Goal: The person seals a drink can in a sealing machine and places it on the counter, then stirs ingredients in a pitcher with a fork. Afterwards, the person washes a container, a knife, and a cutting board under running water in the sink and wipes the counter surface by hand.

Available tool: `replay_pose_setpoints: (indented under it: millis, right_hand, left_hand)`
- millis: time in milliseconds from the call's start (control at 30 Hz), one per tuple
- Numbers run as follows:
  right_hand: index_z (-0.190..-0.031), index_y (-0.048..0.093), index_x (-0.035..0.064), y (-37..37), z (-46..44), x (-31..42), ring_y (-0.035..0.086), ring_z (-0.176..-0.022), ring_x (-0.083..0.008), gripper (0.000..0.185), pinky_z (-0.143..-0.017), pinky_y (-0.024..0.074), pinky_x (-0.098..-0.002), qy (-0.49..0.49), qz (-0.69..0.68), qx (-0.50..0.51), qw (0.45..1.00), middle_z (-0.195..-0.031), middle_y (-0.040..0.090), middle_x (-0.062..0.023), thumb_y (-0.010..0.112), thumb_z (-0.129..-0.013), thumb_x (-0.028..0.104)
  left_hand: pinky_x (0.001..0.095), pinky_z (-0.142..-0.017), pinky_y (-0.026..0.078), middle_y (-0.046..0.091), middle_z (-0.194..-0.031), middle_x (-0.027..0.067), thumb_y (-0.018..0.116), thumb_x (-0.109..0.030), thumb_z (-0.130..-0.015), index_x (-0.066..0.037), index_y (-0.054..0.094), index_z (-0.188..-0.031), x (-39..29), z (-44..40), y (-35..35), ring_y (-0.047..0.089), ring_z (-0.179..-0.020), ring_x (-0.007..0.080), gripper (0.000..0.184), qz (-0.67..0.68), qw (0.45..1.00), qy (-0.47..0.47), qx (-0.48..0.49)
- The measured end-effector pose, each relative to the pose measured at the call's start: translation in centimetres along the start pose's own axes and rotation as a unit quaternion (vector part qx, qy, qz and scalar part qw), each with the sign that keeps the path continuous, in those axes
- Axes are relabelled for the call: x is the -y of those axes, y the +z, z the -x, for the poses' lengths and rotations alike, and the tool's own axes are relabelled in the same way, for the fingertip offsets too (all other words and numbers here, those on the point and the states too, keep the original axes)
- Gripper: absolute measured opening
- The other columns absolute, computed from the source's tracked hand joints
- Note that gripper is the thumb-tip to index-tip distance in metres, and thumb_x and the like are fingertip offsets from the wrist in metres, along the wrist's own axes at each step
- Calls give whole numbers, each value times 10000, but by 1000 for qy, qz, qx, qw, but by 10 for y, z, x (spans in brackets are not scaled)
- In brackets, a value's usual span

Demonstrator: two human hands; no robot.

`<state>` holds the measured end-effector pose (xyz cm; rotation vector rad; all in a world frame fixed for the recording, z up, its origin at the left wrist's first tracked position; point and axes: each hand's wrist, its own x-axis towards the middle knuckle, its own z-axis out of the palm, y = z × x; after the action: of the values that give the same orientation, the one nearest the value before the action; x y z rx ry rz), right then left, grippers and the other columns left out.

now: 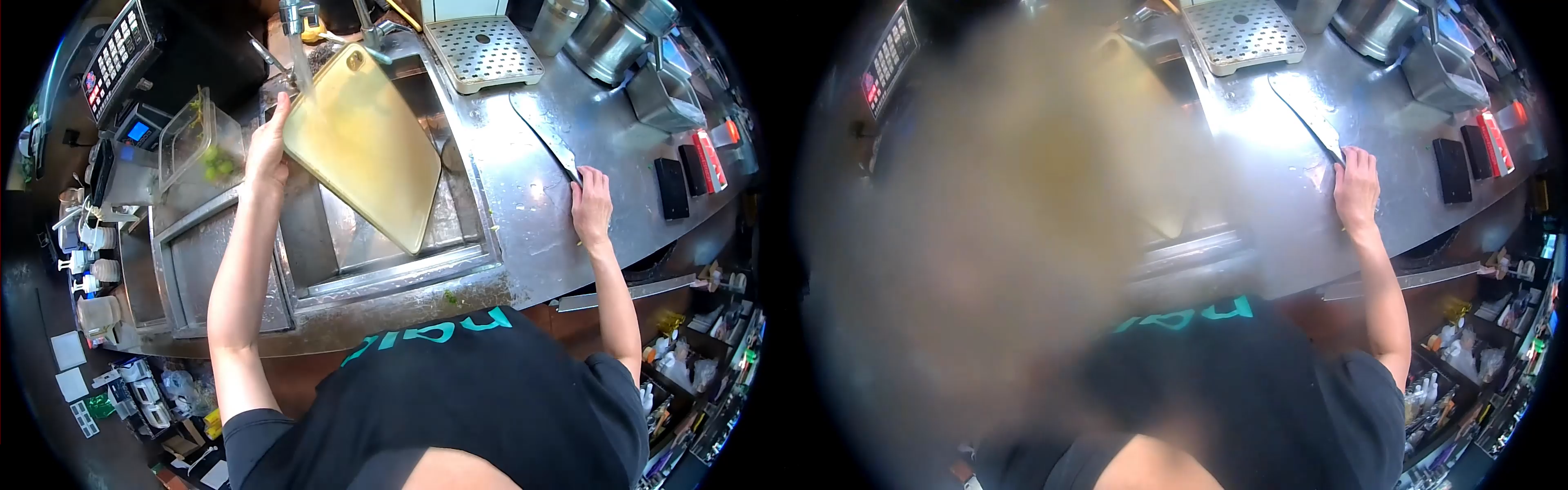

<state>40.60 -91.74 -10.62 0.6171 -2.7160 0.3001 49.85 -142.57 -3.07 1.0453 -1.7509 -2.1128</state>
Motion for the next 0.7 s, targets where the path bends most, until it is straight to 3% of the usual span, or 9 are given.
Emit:
replay_pose_setpoints:
  millis: [167, 233, 333, 433, 500, 700]
  right_hand:
    - [-1129, 544, 28, -4, 0, 2, 521, -1059, -323, 273, -891, 464, -395, 2, -4, 15, 1000, -1132, 565, -123, 598, -865, 70]
    - [-1129, 543, 26, -5, -2, 3, 520, -1062, -323, 273, -894, 463, -395, 9, -4, 21, 1000, -1133, 563, -122, 597, -865, 69]
    - [-1135, 540, 26, -6, -2, 2, 518, -1065, -322, 277, -892, 465, -402, 9, -11, 30, 999, -1147, 559, -118, 595, -866, 67]
    - [-1128, 545, 23, -6, -2, 2, 520, -1065, -318, 272, -884, 468, -399, 2, -13, 22, 1000, -1141, 562, -120, 597, -864, 64]
    - [-1120, 551, 20, -8, -2, 3, 531, -1053, -319, 265, -879, 469, -393, 4, -27, 21, 999, -1128, 570, -124, 599, -863, 63]
    - [-1096, 571, 8, -28, -9, 41, 579, -991, -330, 253, -849, 479, -378, -17, -94, 9, 995, -1068, 603, -143, 611, -848, 38]
  left_hand:
    - [270, -744, 511, 701, -955, 97, 640, -498, -882, 25, 674, -1078, -1, 48, 16, 660, -824, 141, 560, -53, 997, 43, -23]
    - [244, -826, 465, 693, -1007, 80, 621, -461, -909, 35, 667, -1101, 11, 57, 10, 621, -879, 109, 533, -52, 994, 96, 25]
    - [240, -843, 446, 692, -1005, 68, 626, -410, -921, 37, 666, -1097, 24, 78, -6, 604, -895, 92, 482, -128, 986, 110, -1]
    - [240, -812, 464, 690, -999, 62, 630, -357, -929, 30, 665, -1102, 54, 82, -37, 612, -872, 90, 425, -25, 995, 93, 28]
    - [236, -778, 482, 690, -983, 51, 630, -317, -934, 17, 667, -1093, 62, 88, -53, 620, -849, 90, 371, 43, 999, 27, 11]
    - [234, -769, 497, 695, -967, 52, 632, -332, -929, 6, 665, -1099, 86, 71, -87, 634, -828, 100, 379, 50, 998, 32, -27]
